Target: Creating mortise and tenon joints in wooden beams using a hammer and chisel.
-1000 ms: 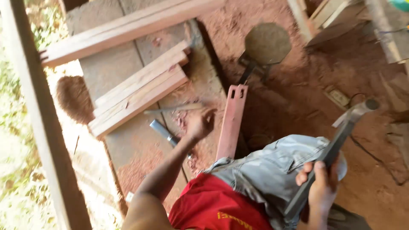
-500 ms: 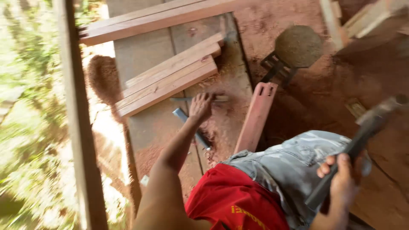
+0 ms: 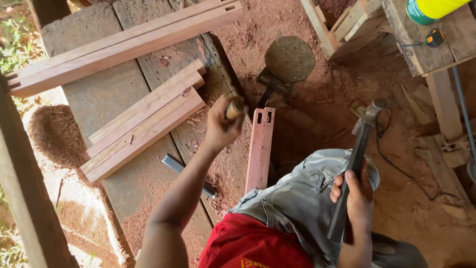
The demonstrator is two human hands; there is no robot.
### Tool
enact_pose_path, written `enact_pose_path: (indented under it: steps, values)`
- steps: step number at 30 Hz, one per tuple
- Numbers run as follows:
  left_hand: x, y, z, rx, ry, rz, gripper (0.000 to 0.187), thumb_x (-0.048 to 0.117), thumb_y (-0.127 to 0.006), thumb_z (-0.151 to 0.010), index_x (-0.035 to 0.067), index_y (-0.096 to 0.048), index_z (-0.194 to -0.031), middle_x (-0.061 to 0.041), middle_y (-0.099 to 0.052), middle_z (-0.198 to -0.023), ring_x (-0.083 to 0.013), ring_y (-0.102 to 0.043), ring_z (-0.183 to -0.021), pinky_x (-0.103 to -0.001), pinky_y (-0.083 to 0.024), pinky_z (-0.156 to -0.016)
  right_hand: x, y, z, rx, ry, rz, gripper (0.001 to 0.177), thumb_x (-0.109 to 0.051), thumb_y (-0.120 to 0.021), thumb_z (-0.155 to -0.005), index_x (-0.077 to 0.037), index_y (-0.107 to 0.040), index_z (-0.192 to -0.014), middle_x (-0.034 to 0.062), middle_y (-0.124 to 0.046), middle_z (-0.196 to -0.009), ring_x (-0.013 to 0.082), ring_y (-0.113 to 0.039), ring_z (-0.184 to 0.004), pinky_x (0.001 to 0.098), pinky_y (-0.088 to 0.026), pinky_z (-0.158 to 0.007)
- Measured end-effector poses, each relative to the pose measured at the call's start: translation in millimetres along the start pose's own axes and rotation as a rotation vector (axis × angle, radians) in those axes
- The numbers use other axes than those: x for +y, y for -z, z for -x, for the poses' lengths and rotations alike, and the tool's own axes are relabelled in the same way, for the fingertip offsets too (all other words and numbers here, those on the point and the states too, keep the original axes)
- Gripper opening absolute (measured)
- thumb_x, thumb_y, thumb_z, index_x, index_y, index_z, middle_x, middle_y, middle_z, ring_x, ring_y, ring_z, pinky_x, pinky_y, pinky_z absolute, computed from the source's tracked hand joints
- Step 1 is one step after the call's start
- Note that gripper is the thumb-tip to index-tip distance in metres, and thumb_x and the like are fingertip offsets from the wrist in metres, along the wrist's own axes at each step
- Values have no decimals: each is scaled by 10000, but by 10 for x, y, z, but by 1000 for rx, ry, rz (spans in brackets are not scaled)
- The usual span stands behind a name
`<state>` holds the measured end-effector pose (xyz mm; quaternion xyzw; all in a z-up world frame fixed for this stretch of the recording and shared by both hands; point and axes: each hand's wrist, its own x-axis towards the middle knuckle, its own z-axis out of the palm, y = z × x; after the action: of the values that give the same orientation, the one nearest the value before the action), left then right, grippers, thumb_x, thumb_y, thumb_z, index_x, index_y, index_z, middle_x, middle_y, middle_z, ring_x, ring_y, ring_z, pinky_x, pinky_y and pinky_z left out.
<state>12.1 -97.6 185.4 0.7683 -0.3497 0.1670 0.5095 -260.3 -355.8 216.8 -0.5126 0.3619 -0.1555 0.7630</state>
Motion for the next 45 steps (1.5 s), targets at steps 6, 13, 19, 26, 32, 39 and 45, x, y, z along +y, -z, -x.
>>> enact_pose_path:
  steps: [6,13,19,26,32,39,45]
  values:
    - [-113,-818,-281,55,339,580,404,346,-828,-906,103,-507,-948,46,-527,-830,-74,-513,-693,-240,-498,-619,-117,-89,56,-33,2,92,534,-145,-476,-1030,-217,-372,-1549,50,-519,-804,145,-483,-565,308,-430,-480]
    - [-40,-1066,-414,-167,279,988,266,232,-758,-976,70,-562,-899,38,-544,-803,-75,-481,-738,-259,-431,-678,-37,113,77,-16,-27,54,554,-134,-438,-1043,-208,-348,-1584,62,-513,-834,145,-475,-580,305,-424,-481]
    - [-130,-1204,-445,-227,225,935,244,187,-734,-976,75,-545,-869,33,-525,-790,-80,-466,-744,-280,-426,-692,-67,53,104,42,-44,66,610,-108,-444,-1013,-216,-346,-1605,55,-495,-841,148,-477,-588,306,-427,-469]
    - [-157,-1189,-392,-181,190,875,278,169,-755,-943,83,-518,-825,20,-517,-774,-86,-471,-729,-273,-425,-683,-41,-67,172,87,27,259,727,-69,-510,-979,-195,-290,-1660,52,-535,-778,156,-496,-517,308,-430,-442]
    - [190,-1385,-332,-207,250,685,253,115,-770,-898,76,-567,-752,4,-618,-714,-63,-576,-655,-284,-488,-583,-120,7,370,81,337,540,812,23,-574,-979,-170,-264,-1705,68,-610,-841,155,-532,-594,308,-477,-536]
    - [313,-1497,-487,-330,364,579,354,125,-766,-939,33,-522,-699,-50,-517,-624,-71,-442,-611,-302,-420,-528,-858,-274,752,113,612,412,675,-26,-523,-1179,-219,-165,-1718,116,-589,-925,164,-542,-703,312,-505,-656]
    - [-108,-1725,-216,-225,199,478,101,36,-674,-813,41,-576,-790,-27,-607,-730,-40,-597,-673,-276,-517,-619,-433,-380,326,-266,473,1066,698,-150,-700,-928,13,-403,-1538,167,-707,-923,172,-696,-743,317,-548,-653]
